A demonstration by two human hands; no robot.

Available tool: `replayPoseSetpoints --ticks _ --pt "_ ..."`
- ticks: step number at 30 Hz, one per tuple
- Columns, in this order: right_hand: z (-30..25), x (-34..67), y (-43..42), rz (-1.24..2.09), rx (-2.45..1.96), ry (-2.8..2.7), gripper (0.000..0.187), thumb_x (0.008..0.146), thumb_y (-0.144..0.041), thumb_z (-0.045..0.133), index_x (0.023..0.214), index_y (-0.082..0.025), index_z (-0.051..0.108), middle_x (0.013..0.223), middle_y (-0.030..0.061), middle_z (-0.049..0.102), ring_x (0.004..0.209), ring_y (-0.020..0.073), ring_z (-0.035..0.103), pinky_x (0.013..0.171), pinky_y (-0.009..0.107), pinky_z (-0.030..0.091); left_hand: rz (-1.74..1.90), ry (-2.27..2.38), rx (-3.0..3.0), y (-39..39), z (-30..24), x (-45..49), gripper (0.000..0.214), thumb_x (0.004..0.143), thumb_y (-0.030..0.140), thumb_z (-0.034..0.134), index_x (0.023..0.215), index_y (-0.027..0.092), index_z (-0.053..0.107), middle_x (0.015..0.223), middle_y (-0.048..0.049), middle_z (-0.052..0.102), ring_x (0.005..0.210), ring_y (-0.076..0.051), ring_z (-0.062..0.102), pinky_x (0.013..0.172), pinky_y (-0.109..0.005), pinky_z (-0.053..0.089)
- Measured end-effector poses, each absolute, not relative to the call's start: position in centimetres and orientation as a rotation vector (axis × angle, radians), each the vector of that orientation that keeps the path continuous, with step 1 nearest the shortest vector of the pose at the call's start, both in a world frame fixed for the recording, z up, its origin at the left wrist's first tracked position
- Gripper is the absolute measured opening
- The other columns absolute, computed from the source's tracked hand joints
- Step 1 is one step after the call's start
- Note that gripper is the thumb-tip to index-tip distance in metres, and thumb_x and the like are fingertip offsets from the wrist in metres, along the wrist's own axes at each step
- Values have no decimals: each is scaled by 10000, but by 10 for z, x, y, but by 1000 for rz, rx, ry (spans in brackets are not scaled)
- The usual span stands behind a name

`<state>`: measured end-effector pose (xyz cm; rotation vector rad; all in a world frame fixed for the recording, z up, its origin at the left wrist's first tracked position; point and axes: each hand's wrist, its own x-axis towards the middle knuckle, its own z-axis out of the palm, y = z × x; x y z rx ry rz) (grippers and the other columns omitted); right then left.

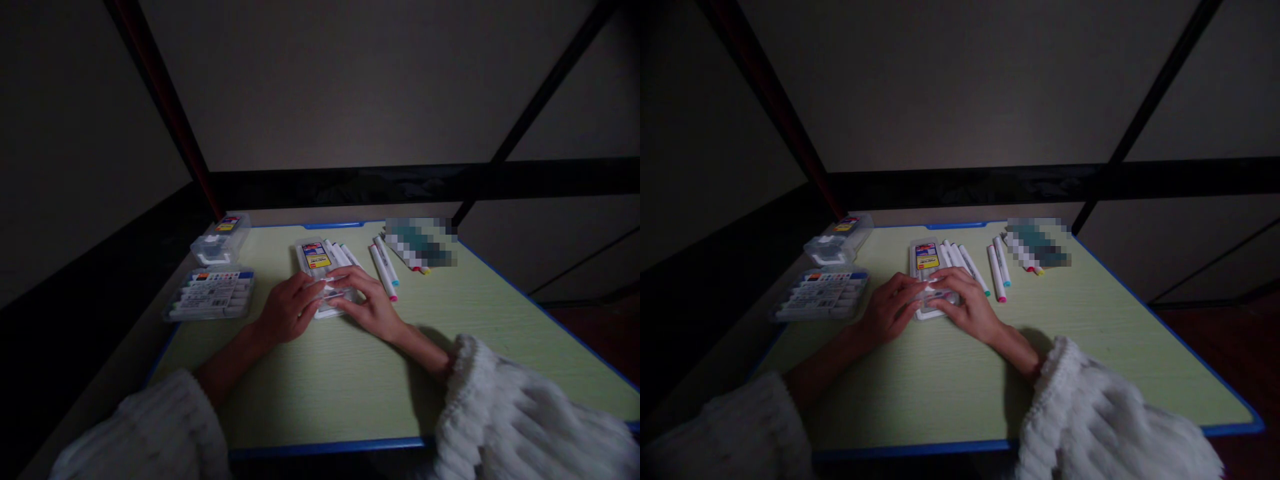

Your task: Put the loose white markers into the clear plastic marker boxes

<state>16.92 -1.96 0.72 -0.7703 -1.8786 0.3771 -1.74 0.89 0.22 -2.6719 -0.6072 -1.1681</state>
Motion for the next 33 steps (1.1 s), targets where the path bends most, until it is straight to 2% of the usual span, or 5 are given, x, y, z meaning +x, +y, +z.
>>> replayPoseSetpoints --ticks 12,21,27,33 --pt "7 169 -20 378 -783 -1893 177 771 -289 619 905 -182 572 988 87 590 951 191 543 829 353 439 -1184 -598 -2685 9 2 -18 227 857 192 413 1052 128 511 868 -78 513 757 -161 538 628 -272 497" --pt "5 167 -21 352 -925 -1823 322 745 -366 633 997 -202 520 1037 92 534 1031 219 497 892 382 413 -1206 -596 -2689 10 1 -19 238 862 201 424 1074 129 504 890 -83 513 776 -159 543 644 -270 502" --pt "0 167 -22 516 -1080 -1729 428 708 -436 646 1012 -203 456 1088 102 492 1039 237 483 832 374 438 -1185 -613 -2692 11 2 -20 236 861 200 426 1069 123 508 897 -90 522 788 -163 549 654 -273 505" --pt "-4 169 -20 675 -1146 -1680 454 646 -449 686 879 -208 380 942 62 526 840 204 540 682 330 457 -1173 -626 -2703 11 3 -22 241 869 216 416 1080 141 504 918 -87 525 800 -160 557 670 -278 511"
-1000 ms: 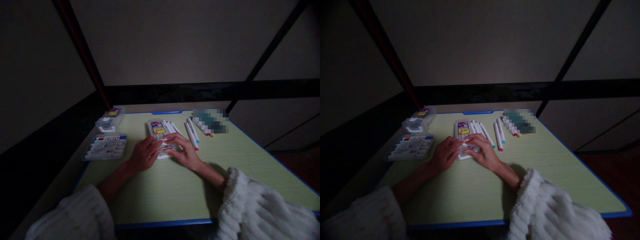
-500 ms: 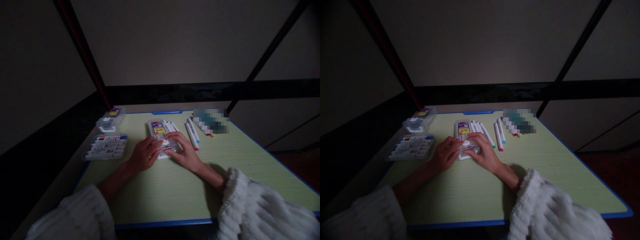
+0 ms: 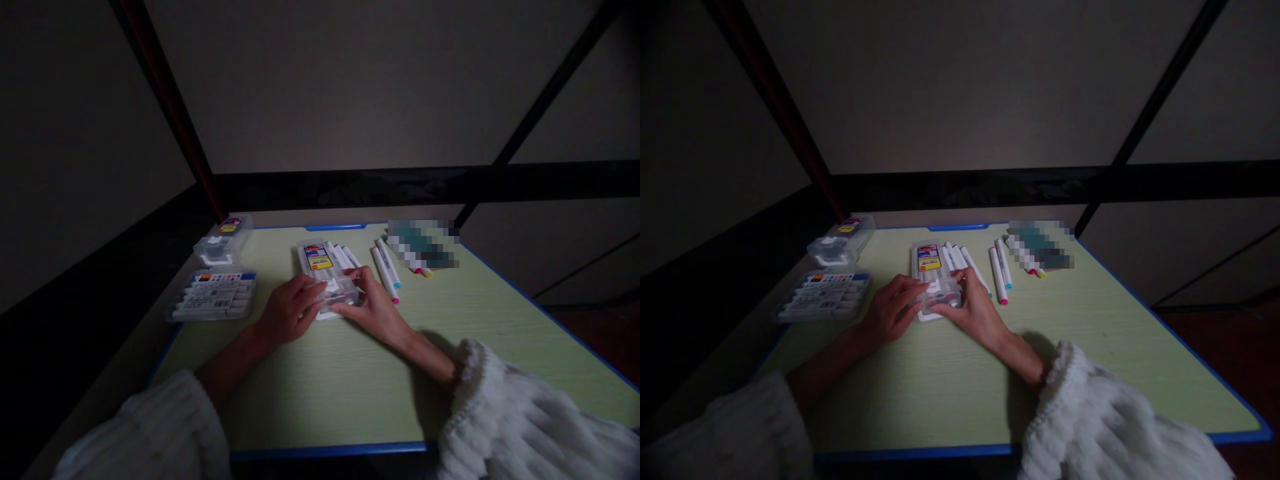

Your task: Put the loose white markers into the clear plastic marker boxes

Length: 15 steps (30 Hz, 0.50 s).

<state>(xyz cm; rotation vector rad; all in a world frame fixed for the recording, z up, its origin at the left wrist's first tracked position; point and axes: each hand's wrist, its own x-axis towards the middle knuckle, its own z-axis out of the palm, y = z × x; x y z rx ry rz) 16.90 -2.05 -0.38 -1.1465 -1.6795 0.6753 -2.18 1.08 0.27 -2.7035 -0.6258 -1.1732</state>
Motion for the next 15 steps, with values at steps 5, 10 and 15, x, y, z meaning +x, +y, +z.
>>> replayPoseSetpoints --ticks 5,10,15 --pt "-2 171 -19 682 -1242 -1746 462 602 -434 716 847 -199 402 851 40 551 765 188 537 632 308 440 -1181 -619 -2696 11 2 -23 247 861 213 431 1083 135 508 913 -90 533 809 -170 560 670 -285 510" --pt "-1 172 -15 685 -1266 -1776 505 577 -433 731 910 -180 447 843 39 567 762 187 541 608 289 438 -1184 -617 -2707 11 1 -24 258 854 204 439 1090 131 512 925 -96 538 824 -174 560 688 -288 507" --pt "-5 173 -13 700 -1237 -1763 503 561 -426 743 904 -170 480 898 50 584 811 196 554 658 307 454 -1190 -612 -2712 10 2 -24 256 849 195 444 1088 128 509 929 -99 539 822 -173 556 688 -285 507"
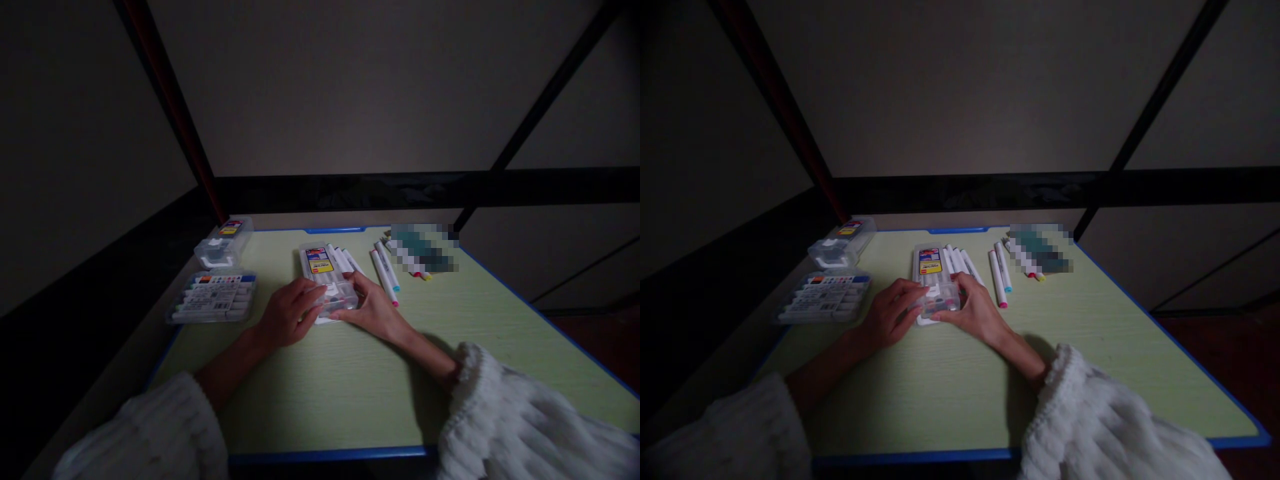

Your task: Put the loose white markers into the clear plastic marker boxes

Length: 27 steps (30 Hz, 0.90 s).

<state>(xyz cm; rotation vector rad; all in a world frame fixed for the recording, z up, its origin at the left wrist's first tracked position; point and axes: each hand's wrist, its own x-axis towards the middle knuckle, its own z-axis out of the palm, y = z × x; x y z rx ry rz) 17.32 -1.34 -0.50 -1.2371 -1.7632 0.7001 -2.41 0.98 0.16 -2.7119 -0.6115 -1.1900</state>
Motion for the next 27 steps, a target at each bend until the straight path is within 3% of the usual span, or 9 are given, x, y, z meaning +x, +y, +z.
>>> replayPoseSetpoints --ticks 9,27 --pt "-4 171 -15 727 -1205 -1736 440 575 -411 740 843 -176 481 810 16 573 751 177 545 608 274 448 -1155 -597 -2687 11 3 -25 256 841 192 450 1079 111 501 924 -112 556 824 -184 563 695 -296 509" --pt "1 167 -18 792 -1220 -1707 462 590 -378 740 925 -173 496 979 68 630 843 202 597 696 314 478 -1218 -833 -2382 28 21 -47 365 839 314 352 1138 137 463 981 -120 528 892 -229 533 740 -361 454"
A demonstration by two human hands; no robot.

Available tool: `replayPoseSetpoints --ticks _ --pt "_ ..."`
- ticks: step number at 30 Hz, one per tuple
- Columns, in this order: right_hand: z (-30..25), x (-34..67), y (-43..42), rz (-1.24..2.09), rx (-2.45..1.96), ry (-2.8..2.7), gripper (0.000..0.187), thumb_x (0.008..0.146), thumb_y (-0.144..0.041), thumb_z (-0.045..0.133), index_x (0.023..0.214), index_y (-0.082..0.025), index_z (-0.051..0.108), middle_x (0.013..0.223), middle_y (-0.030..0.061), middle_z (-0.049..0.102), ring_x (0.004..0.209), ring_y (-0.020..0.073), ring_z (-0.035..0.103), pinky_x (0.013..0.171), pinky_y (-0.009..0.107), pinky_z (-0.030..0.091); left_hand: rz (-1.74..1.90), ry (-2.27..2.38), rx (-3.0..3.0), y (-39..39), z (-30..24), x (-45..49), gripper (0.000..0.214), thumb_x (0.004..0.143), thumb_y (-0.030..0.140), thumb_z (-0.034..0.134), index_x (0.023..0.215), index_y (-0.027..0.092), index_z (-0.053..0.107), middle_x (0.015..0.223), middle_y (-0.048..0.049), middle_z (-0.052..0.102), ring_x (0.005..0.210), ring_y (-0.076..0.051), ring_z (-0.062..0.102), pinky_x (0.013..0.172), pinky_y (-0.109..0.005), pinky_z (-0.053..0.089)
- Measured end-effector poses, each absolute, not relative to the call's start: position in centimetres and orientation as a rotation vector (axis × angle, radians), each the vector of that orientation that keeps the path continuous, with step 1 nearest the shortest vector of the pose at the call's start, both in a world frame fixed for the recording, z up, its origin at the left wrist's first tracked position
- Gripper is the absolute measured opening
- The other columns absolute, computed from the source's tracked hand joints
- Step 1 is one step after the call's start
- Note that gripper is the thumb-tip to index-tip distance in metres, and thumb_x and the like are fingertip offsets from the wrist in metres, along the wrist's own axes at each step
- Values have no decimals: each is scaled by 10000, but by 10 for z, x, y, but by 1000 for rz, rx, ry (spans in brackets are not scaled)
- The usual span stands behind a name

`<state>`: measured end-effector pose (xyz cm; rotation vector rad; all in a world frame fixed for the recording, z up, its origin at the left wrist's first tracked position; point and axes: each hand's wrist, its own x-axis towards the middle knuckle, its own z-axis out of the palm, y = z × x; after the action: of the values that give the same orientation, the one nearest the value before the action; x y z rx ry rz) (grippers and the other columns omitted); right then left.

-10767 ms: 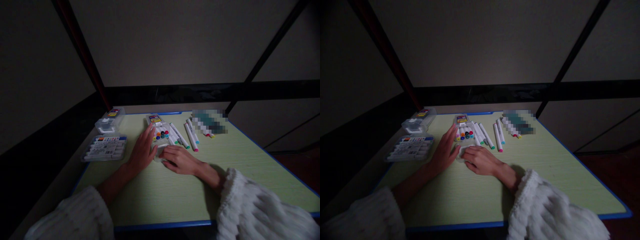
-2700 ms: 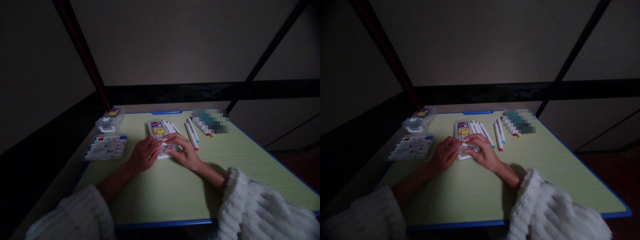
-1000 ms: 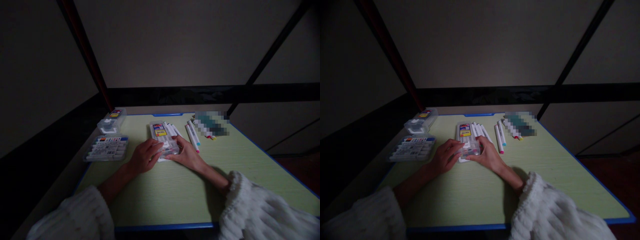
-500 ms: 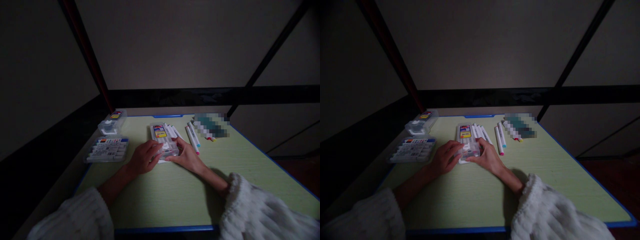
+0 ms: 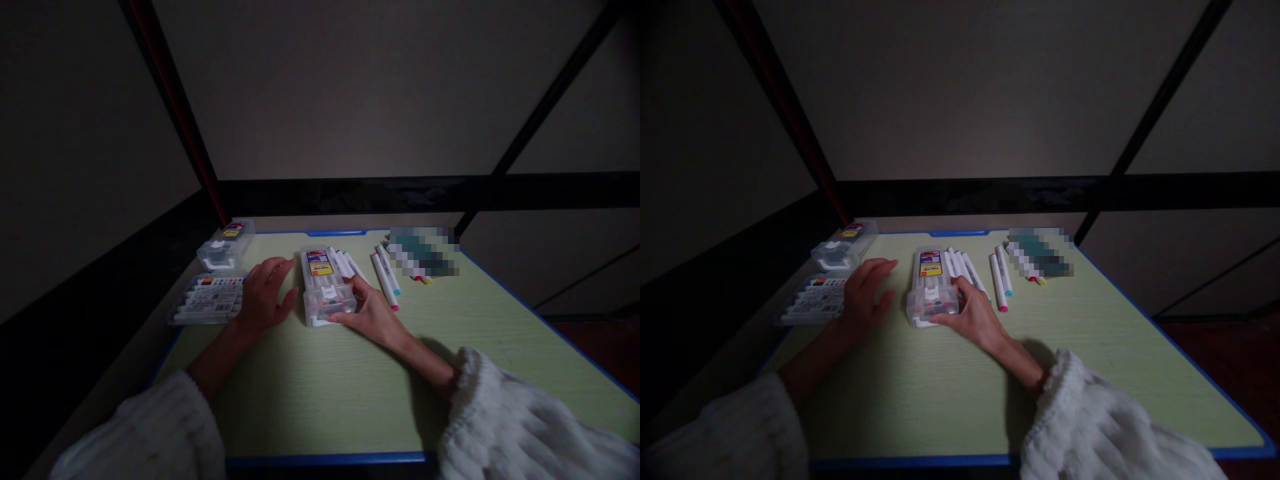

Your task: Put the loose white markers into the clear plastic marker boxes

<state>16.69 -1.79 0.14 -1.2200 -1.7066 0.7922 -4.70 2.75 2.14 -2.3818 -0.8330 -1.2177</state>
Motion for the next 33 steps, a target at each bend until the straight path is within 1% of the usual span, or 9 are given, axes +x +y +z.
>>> replayPoseSetpoints --ticks 3,6,7,11,14,18,20,25,33 --pt "3 166 -19 792 -1228 -1707 450 588 -364 740 908 -172 489 943 62 636 807 194 600 665 303 479 -1220 -1098 -2271 37 31 -53 338 819 300 405 1110 145 478 968 -98 512 876 -220 521 758 -357 452" --pt "4 166 -19 784 -1256 -1705 452 574 -358 747 894 -168 490 884 52 635 773 193 598 640 300 478 -1224 -1432 -2059 49 44 -62 315 783 241 479 1085 150 497 1010 -107 474 967 -250 477 855 -396 415" --pt "4 166 -20 789 -1260 -1701 452 571 -358 749 889 -168 489 874 51 633 772 194 597 639 300 478 -1199 -1520 -2009 53 48 -67 329 769 237 506 1086 149 500 1016 -113 465 962 -261 469 853 -410 411" --pt "5 165 -20 810 -1230 -1689 439 574 -355 745 874 -168 485 881 52 624 776 191 594 645 301 479 -1117 -1790 -1910 70 55 -94 420 738 287 568 1116 123 484 1082 -136 413 1039 -333 400 853 -499 379" --pt "4 165 -21 818 -1208 -1681 441 580 -363 740 880 -171 481 900 50 615 785 190 593 645 301 480 -914 -2003 -1873 79 52 -111 490 757 346 567 1157 90 450 1171 -179 379 1107 -385 359 869 -524 361" --pt "4 165 -21 803 -1229 -1699 441 577 -376 739 862 -176 469 892 49 612 783 198 590 627 307 479 -811 -2080 -1911 84 45 -122 502 760 377 544 1141 58 470 1182 -242 395 1114 -421 375 845 -523 380" --pt "4 165 -21 786 -1249 -1711 431 575 -374 741 840 -180 462 871 46 614 772 200 588 613 307 476 -668 -2190 -1888 86 42 -123 528 769 400 512 1173 65 458 1199 -256 390 1130 -421 371 848 -500 385" --pt "7 165 -21 746 -1268 -1725 412 581 -343 740 834 -177 461 853 48 616 761 201 585 595 300 467 -512 -2225 -1871 88 39 -122 565 789 438 439 1226 80 422 1200 -255 408 1121 -405 390 842 -471 384" --pt "8 165 -21 766 -1245 -1730 425 586 -362 738 840 -184 447 886 55 618 761 198 587 607 308 472 -411 -2200 -1788 86 42 -115 580 775 477 424 1168 52 463 1111 -250 484 1047 -394 452 809 -452 389"
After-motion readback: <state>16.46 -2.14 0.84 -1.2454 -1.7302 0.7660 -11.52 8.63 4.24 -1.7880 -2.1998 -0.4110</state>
